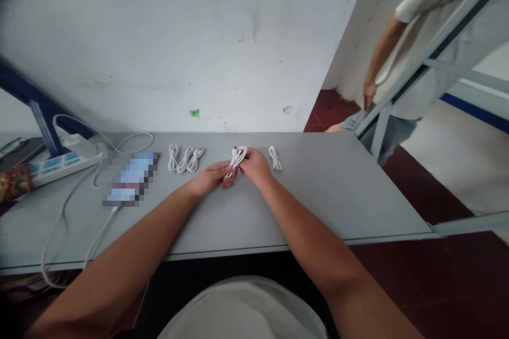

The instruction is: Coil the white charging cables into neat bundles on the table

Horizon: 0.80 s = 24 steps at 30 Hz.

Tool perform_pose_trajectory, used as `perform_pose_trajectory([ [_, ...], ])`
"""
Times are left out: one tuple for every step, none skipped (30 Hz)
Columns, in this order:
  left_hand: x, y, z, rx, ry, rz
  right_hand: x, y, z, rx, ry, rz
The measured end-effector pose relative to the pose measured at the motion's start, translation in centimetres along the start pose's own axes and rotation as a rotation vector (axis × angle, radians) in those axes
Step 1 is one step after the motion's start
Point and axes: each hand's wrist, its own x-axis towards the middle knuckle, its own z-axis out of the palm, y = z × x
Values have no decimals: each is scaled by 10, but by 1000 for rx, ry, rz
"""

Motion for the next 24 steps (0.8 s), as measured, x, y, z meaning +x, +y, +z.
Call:
perform_pose_trajectory([
  [0,0,0,-22,-1,-6,0,-1,0,9,-6,-3],
  [0,1,0,-44,-1,-10,-1,-2,1,9,-9,-6],
  [-1,1,0,-63,-2,-11,-1,-3,1,7,-9,-8],
  [-1,2,0,-77,-5,-15,-2,-4,2,4,-1,-7],
  [-1,3,1,-86,-11,-20,-2,-4,2,4,7,-4],
  [-1,3,1,-90,-19,-25,-2,-4,3,8,13,0],
  [-1,4,2,-92,-29,-30,-2,-4,3,13,15,4],
  [-1,4,3,-94,-38,-38,-2,-4,4,18,16,6],
  [-1,5,3,-99,-42,-45,-2,-4,5,17,13,8],
  [-1,5,4,-108,-41,-51,-2,-4,5,11,7,10],
  [-1,5,3,-119,-36,-55,-2,-4,5,7,-1,11],
  [-2,4,3,-131,-28,-58,-2,-5,5,6,-8,11],
  [-1,3,2,-144,-19,-59,-3,-5,4,9,-14,9],
  [-1,3,1,-155,-10,-56,-4,-7,3,7,-16,7],
  [-1,2,-1,-163,0,-49,-4,-8,2,-1,-12,5],
  [-1,1,-2,-167,10,-41,-5,-10,1,-17,-4,4],
  [0,0,-3,-169,21,-31,-6,-11,0,-37,4,6],
  [0,0,-4,-167,31,-23,-7,-13,-1,-58,8,7],
  [1,0,-5,-163,42,-14,-8,-14,-2,-73,6,10],
  [1,0,-5,-156,52,-5,-9,-15,-2,-81,-5,13],
  [1,0,-5,-147,60,3,-9,-16,-3,-83,-19,15],
  [1,1,-4,-139,64,10,-10,-15,-3,-81,-34,17],
  [1,2,-3,-130,68,16,-9,-15,-4,-79,-46,16],
  [1,3,-2,-122,72,19,-9,-14,-4,-80,-56,16],
])
